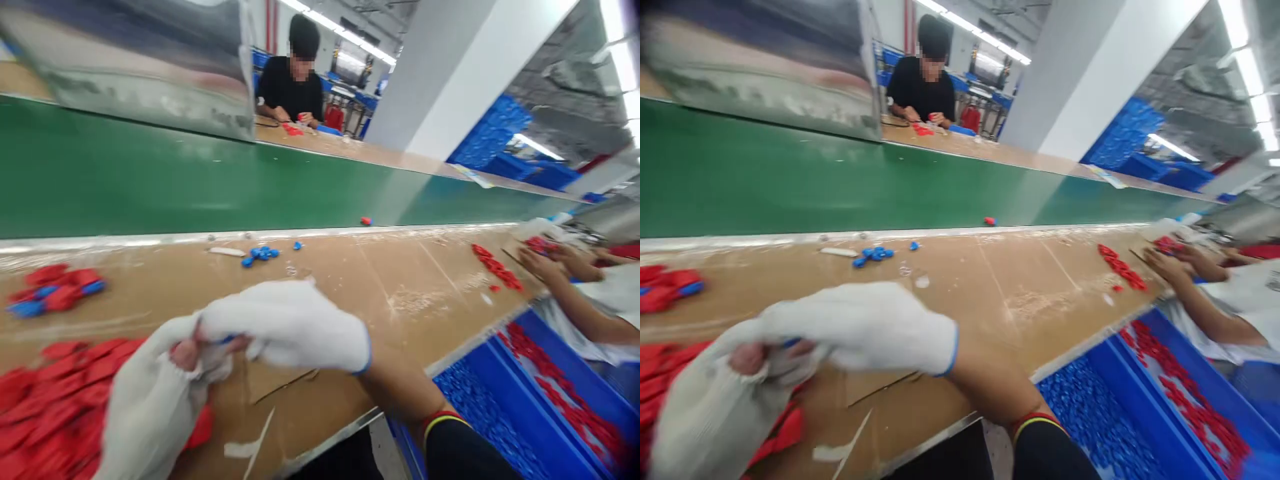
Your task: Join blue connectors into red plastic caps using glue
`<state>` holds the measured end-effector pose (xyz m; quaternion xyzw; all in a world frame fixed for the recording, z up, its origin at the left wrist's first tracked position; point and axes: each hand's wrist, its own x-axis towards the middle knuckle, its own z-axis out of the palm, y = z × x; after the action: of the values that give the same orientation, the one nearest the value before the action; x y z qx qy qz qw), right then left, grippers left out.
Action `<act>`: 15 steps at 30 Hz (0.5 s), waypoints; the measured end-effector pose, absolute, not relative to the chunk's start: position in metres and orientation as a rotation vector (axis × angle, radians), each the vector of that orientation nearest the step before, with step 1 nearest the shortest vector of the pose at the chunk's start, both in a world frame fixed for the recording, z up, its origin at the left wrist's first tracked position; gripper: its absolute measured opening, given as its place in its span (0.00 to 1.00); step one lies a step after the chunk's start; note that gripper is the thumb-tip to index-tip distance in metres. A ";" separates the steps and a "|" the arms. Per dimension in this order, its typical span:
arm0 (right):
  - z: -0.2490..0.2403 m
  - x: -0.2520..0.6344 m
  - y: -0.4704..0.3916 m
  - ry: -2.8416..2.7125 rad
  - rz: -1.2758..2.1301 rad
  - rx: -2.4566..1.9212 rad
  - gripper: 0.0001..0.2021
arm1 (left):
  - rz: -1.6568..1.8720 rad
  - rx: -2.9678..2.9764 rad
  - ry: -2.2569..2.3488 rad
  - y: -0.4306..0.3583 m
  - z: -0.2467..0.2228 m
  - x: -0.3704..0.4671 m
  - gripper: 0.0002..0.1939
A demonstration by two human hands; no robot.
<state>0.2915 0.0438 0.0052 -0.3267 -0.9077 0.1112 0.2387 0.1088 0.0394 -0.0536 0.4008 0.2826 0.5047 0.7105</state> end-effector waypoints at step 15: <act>-0.041 0.343 0.066 -2.655 0.192 -1.088 0.12 | 1.432 0.802 0.873 0.060 -0.060 0.090 0.12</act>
<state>0.3435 0.0659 -0.0415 -0.3750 -0.9151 0.0660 0.1327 0.0902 0.0597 -0.0603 0.3458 0.3764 0.6171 0.5983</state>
